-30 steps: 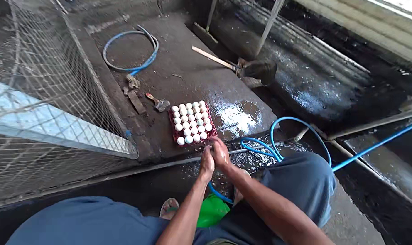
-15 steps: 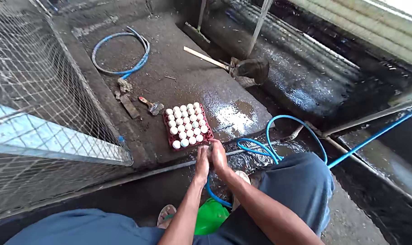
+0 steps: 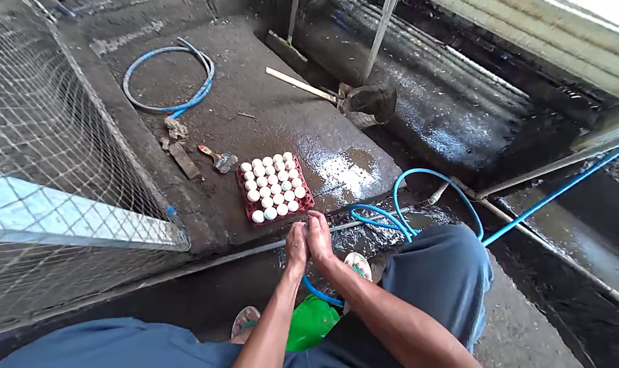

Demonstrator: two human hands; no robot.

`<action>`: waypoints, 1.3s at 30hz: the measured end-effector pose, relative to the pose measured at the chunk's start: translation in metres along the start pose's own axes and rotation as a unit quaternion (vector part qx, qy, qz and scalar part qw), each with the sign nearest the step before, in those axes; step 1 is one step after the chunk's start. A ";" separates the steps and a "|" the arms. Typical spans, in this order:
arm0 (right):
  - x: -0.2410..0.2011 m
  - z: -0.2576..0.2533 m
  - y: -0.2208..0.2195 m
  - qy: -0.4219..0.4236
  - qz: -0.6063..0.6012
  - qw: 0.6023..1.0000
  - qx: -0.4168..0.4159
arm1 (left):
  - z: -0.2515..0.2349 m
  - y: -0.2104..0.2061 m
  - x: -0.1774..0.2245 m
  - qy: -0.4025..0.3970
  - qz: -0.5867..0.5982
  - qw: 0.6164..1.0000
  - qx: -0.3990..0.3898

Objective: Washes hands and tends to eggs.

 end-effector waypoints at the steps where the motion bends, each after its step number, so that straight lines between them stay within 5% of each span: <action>1: -0.004 0.001 0.001 0.021 0.006 1.000 0.001 | 0.001 -0.001 0.000 0.002 0.007 1.000 -0.003; 5: 0.009 -0.012 0.004 -0.042 -0.032 0.999 0.001 | 0.000 -0.002 -0.002 0.004 -0.006 1.000 -0.007; 8: -0.002 0.005 0.000 0.021 0.003 1.000 -0.005 | 0.004 -0.001 0.002 0.002 -0.009 1.000 -0.001; 11: 0.010 -0.014 0.005 -0.045 -0.026 0.999 0.003 | 0.002 -0.004 -0.005 0.020 -0.014 1.000 -0.020; 15: -0.004 0.008 -0.003 0.023 0.014 1.000 -0.010 | 0.002 0.000 -0.001 -0.003 0.008 1.000 -0.004; 19: 0.011 -0.011 0.001 -0.048 -0.017 0.999 0.015 | 0.000 0.000 -0.005 0.002 -0.010 1.000 0.008; 22: -0.005 0.006 -0.003 0.027 0.004 1.000 0.015 | 0.001 0.003 0.000 0.016 0.004 1.000 0.001; 28: 0.030 -0.018 -0.018 -0.196 -0.135 0.966 -0.098 | -0.006 0.001 -0.017 0.082 0.072 0.991 -0.073; 33: -0.010 0.003 -0.016 0.057 0.054 0.996 -0.033 | -0.011 0.005 0.002 -0.010 0.100 0.994 -0.047; 37: 0.008 -0.015 -0.008 -0.039 -0.007 0.999 -0.002 | -0.006 0.001 -0.004 -0.006 0.005 0.999 -0.035; 39: -0.002 0.001 -0.013 0.001 0.011 1.000 -0.015 | -0.006 0.003 0.002 -0.041 0.023 0.998 -0.029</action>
Point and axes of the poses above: each hand's wrist, its own z-axis away from the middle knuckle, its own y-axis out of the back of the hand, x = y × z, the point moved 10 cm from there along -z, towards the middle knuckle, and after that the axes turned 12 degrees about z, right-handed, at the moved point
